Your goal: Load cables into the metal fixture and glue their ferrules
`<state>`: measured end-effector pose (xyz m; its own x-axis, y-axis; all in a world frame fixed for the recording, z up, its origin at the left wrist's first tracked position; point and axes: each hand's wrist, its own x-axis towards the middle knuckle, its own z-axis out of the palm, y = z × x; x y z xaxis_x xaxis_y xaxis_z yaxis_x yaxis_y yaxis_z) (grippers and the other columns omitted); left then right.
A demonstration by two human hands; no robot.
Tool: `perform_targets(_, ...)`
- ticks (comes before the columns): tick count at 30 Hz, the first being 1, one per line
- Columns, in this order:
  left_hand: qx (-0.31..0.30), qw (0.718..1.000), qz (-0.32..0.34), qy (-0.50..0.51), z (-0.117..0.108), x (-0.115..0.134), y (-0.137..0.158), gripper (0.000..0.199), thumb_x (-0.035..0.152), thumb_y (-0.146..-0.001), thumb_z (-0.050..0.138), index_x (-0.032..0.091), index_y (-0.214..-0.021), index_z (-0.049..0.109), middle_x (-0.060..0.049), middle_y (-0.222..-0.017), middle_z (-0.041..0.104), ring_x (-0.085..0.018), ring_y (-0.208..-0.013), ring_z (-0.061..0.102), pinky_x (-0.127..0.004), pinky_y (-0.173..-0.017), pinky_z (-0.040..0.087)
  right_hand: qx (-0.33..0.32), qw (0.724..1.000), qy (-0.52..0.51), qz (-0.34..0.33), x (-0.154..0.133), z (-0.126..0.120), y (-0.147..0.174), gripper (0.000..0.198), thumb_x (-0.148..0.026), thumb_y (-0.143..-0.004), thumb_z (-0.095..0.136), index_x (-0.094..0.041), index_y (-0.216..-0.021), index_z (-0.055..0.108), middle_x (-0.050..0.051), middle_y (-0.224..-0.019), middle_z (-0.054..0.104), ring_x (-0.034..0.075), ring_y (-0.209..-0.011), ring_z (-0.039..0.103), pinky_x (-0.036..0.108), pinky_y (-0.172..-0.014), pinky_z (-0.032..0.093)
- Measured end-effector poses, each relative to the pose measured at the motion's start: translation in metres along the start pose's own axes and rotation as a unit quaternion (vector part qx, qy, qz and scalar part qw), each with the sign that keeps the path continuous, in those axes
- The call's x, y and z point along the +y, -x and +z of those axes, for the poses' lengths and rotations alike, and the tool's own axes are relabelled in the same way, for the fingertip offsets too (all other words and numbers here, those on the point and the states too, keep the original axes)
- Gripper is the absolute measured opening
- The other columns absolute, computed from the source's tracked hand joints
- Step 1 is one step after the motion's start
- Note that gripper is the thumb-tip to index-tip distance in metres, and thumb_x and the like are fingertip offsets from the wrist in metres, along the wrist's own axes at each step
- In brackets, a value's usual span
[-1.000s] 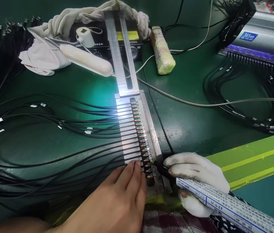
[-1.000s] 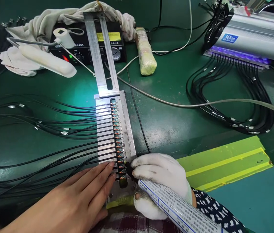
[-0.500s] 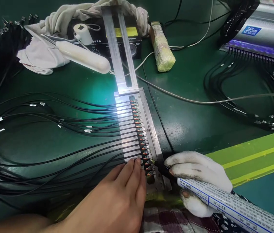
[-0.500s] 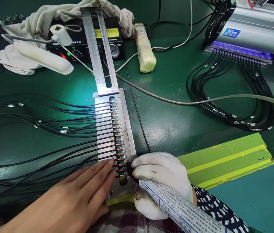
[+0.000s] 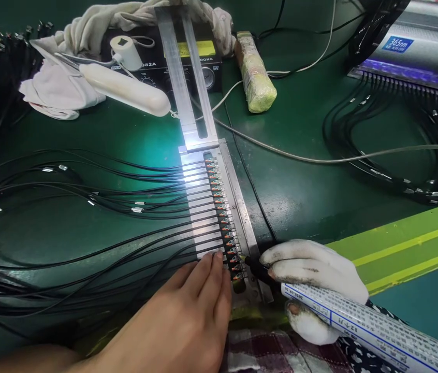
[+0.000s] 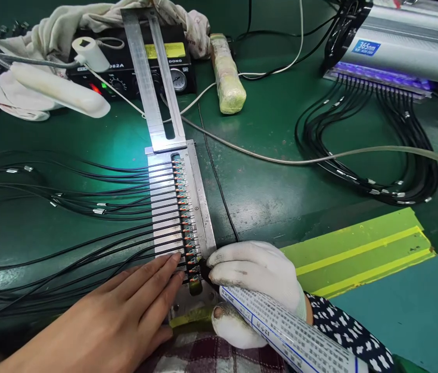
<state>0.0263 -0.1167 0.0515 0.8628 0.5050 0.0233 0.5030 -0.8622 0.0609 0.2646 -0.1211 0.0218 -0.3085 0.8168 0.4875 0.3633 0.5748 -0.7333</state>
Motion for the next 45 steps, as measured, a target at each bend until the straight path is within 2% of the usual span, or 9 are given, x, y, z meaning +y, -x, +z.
perform_targets(5, -0.001, 1.000, 0.002, 0.000, 0.002, 0.001, 0.003, 0.039, 0.035, -0.090, 0.051, 0.013, -0.120, 0.062, -0.014, -0.125, 0.064, -0.026, -0.115, 0.057, -0.036, -0.094, 0.044, 0.001, 1.000, 0.001, 0.006, 0.000, 0.000, -0.001, 0.023, -0.026, -0.076, 0.059, -0.014, -0.095, 0.066, 0.009, -0.089, 0.072, 0.022, -0.085, 0.071, 0.031, -0.073, 0.062)
perform_targets(12, -0.006, 1.000, 0.004, 0.003, 0.000, 0.000, -0.002, 0.040, 0.036, -0.089, 0.052, 0.011, -0.119, 0.063, -0.015, -0.124, 0.065, -0.027, -0.112, 0.059, -0.036, -0.091, 0.046, -0.004, 1.000, 0.000, 0.013, 0.001, 0.001, 0.001, 0.024, -0.028, -0.077, 0.062, -0.016, -0.098, 0.066, 0.008, -0.092, 0.071, 0.023, -0.088, 0.070, 0.033, -0.076, 0.062)
perform_targets(18, -0.067, 0.998, -0.004, -0.015, -0.019, 0.002, -0.009, 0.041, 0.031, -0.088, 0.053, 0.010, -0.122, 0.063, -0.016, -0.127, 0.063, -0.028, -0.113, 0.060, -0.038, -0.093, 0.046, -0.007, 1.000, 0.001, 0.013, 0.001, 0.000, -0.002, 0.022, -0.025, -0.078, 0.061, -0.015, -0.096, 0.066, 0.007, -0.092, 0.071, 0.020, -0.088, 0.070, 0.031, -0.077, 0.061)
perform_targets(27, -0.061, 0.998, -0.007, -0.021, -0.018, 0.002, -0.008, 0.040, 0.029, -0.088, 0.049, 0.011, -0.120, 0.064, -0.015, -0.125, 0.064, -0.026, -0.112, 0.061, -0.036, -0.092, 0.048, 0.004, 1.000, -0.003, 0.005, -0.001, 0.000, -0.001, 0.021, -0.023, -0.077, 0.059, -0.014, -0.094, 0.066, 0.008, -0.089, 0.072, 0.021, -0.086, 0.071, 0.030, -0.073, 0.061)
perform_targets(32, -0.016, 0.999, 0.021, -0.024, -0.014, 0.000, -0.005, 0.040, 0.035, -0.087, 0.050, 0.013, -0.115, 0.068, -0.014, -0.120, 0.067, -0.026, -0.106, 0.065, -0.035, -0.084, 0.051, 0.011, 1.000, -0.006, 0.002, -0.001, 0.000, 0.000, 0.021, -0.023, -0.075, 0.059, -0.013, -0.093, 0.067, 0.008, -0.089, 0.072, 0.020, -0.084, 0.071, 0.030, -0.072, 0.061)
perform_targets(35, -0.039, 0.999, 0.004, -0.032, -0.016, 0.001, -0.006, 0.039, 0.033, -0.084, 0.054, 0.014, -0.116, 0.068, -0.013, -0.122, 0.066, -0.026, -0.109, 0.064, -0.034, -0.088, 0.050, 0.010, 1.000, -0.006, -0.001, -0.001, 0.000, -0.001, 0.021, -0.023, -0.075, 0.059, -0.013, -0.092, 0.067, 0.008, -0.089, 0.071, 0.020, -0.085, 0.071, 0.029, -0.073, 0.061)
perform_targets(39, -0.005, 0.999, 0.018, -0.036, -0.016, 0.002, -0.005, 0.038, 0.033, -0.083, 0.055, 0.014, -0.112, 0.070, -0.014, -0.117, 0.069, -0.025, -0.103, 0.066, -0.034, -0.085, 0.051, -0.001, 1.000, 0.003, 0.003, -0.002, -0.001, -0.002, 0.020, -0.026, -0.079, 0.059, -0.014, -0.093, 0.066, 0.008, -0.089, 0.071, 0.020, -0.085, 0.071, 0.029, -0.074, 0.060)
perform_targets(43, -0.034, 0.999, 0.015, -0.029, -0.011, 0.000, -0.002, 0.038, 0.032, -0.087, 0.050, 0.014, -0.116, 0.068, -0.012, -0.120, 0.067, -0.026, -0.105, 0.065, -0.036, -0.089, 0.049, 0.013, 1.000, 0.020, -0.004, -0.005, -0.005, 0.004, 0.024, -0.034, -0.085, 0.059, -0.015, -0.099, 0.065, 0.008, -0.092, 0.070, 0.021, -0.087, 0.070, 0.032, -0.071, 0.060)
perform_targets(45, -0.020, 0.999, 0.024, -0.024, -0.011, 0.001, 0.000, 0.038, 0.030, -0.092, 0.044, 0.015, -0.118, 0.066, -0.011, -0.120, 0.068, -0.025, -0.106, 0.065, -0.037, -0.090, 0.048, 0.021, 1.000, 0.018, 0.000, -0.006, -0.006, 0.009, 0.026, -0.036, -0.088, 0.057, -0.015, -0.101, 0.065, 0.008, -0.094, 0.070, 0.021, -0.089, 0.069, 0.033, -0.073, 0.059)
